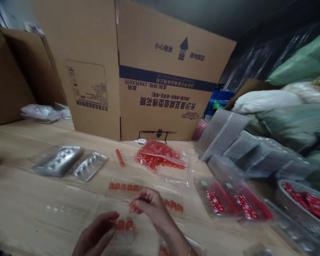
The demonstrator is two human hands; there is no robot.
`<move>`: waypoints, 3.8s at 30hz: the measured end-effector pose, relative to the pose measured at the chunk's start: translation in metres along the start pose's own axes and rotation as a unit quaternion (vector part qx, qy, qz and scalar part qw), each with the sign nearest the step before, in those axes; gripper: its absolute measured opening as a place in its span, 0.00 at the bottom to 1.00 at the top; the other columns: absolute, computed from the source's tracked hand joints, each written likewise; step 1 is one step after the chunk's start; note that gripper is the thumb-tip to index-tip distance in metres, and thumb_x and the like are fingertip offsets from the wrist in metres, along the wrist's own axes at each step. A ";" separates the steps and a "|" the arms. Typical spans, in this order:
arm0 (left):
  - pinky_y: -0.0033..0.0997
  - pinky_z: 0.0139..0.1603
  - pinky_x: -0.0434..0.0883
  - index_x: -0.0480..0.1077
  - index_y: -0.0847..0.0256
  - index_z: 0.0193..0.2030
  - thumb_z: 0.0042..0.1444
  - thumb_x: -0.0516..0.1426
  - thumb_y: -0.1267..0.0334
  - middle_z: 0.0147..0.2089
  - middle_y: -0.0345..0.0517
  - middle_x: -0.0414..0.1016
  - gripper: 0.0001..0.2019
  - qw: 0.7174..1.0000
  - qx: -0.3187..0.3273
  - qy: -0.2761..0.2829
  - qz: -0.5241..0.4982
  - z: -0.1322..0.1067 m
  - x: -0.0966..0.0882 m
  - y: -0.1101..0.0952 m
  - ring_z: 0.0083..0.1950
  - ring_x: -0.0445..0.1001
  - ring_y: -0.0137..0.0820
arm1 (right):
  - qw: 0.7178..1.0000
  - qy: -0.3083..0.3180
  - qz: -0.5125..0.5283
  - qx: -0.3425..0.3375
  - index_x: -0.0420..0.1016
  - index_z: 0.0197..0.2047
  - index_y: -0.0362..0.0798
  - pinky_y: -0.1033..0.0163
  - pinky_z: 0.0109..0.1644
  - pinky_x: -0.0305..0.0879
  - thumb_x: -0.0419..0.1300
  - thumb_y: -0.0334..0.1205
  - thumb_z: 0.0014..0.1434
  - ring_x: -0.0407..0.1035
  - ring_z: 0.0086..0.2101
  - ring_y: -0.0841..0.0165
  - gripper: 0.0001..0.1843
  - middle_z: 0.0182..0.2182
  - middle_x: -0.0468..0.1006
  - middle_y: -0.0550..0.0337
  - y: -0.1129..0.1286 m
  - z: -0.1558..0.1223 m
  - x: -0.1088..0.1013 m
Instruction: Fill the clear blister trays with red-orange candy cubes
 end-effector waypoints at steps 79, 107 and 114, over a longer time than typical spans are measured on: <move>0.24 0.29 0.58 0.57 0.59 0.22 0.46 0.68 0.60 0.24 0.34 0.61 0.20 0.947 -0.054 0.238 -0.208 -0.045 0.012 -0.008 0.26 0.58 0.23 | 0.994 0.090 -0.009 -0.057 0.64 0.22 0.48 0.70 0.30 0.58 0.54 0.27 0.40 0.66 0.26 0.73 0.07 0.22 0.71 0.66 0.022 -0.105 0.106; 0.26 0.34 0.60 0.68 0.60 0.26 0.45 0.68 0.56 0.28 0.37 0.67 0.15 0.937 -0.155 0.206 -0.236 -0.050 0.007 0.026 0.31 0.63 0.27 | 0.988 0.106 0.103 0.038 0.66 0.26 0.47 0.70 0.29 0.55 0.57 0.33 0.44 0.60 0.25 0.74 0.03 0.22 0.67 0.68 0.012 -0.091 0.115; 0.25 0.30 0.54 0.69 0.60 0.26 0.44 0.68 0.51 0.23 0.35 0.63 0.17 0.916 -0.234 0.176 -0.274 -0.057 0.002 0.033 0.26 0.57 0.23 | 0.992 0.113 0.053 0.008 0.66 0.24 0.47 0.70 0.27 0.54 0.57 0.29 0.42 0.59 0.25 0.74 0.05 0.22 0.67 0.68 0.017 -0.091 0.118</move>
Point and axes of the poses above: each hand's wrist, its own z-axis towards the middle knuckle, its own x-axis out of the palm, y = z × x, the point moved 10 cm from there along z, towards the middle knuckle
